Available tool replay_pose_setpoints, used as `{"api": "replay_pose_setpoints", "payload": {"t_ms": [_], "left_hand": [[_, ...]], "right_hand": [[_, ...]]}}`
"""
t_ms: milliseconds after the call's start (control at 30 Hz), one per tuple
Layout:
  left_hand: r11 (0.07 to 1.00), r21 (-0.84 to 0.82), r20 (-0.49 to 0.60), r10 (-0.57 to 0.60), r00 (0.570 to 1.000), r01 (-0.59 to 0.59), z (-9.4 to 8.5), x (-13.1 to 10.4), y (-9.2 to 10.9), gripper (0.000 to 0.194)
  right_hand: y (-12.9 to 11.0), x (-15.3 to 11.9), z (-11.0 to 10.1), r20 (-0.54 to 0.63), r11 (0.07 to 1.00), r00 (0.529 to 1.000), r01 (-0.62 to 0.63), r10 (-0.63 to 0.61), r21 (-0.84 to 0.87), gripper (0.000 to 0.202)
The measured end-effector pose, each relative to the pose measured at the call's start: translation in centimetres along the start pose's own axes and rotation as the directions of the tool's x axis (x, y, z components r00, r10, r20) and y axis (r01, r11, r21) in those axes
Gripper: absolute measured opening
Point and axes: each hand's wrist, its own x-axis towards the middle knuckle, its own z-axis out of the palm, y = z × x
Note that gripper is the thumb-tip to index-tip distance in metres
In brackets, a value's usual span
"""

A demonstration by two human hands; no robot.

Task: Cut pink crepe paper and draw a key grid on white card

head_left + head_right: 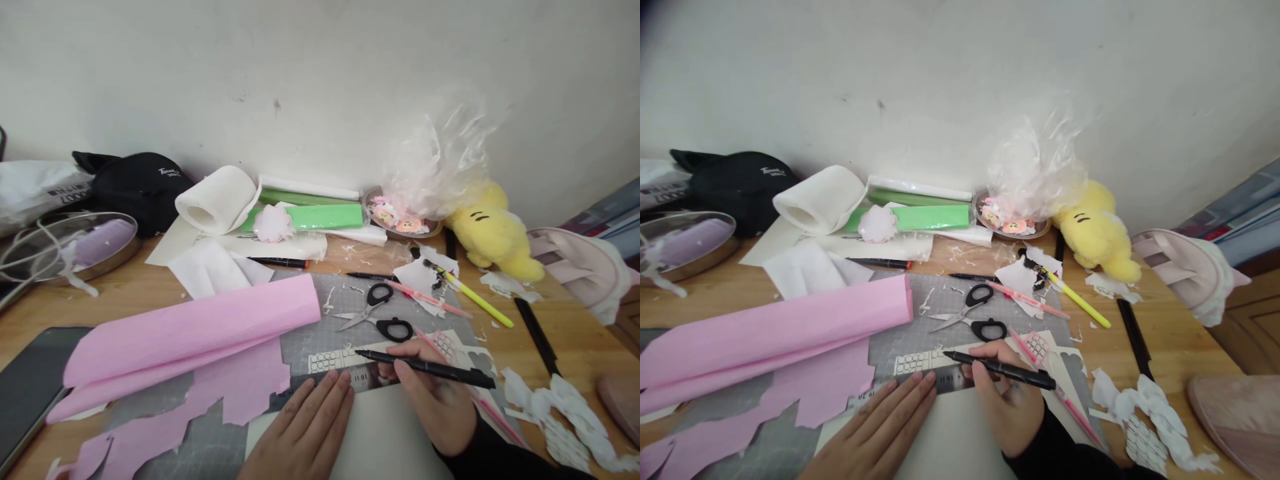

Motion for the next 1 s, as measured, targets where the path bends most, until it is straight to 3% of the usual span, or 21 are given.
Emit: {"api": "replay_pose_setpoints", "payload": {"t_ms": [500,1000], "left_hand": [[1.0,0.005,0.0,0.007,1.0,-0.007,0.09,-0.11,-0.03,0.045],[1.0,-0.012,0.016,-0.014,1.0,0.014,-0.1,0.12,0.02,0.042]], "right_hand": [[0.21,-0.08,-0.01,0.1,0.994,0.991,0.091,-0.084,-0.067,0.01],[0.33,-0.09,-0.05,0.159,0.998,0.986,0.054,-0.053,-0.007,0.009]]}}
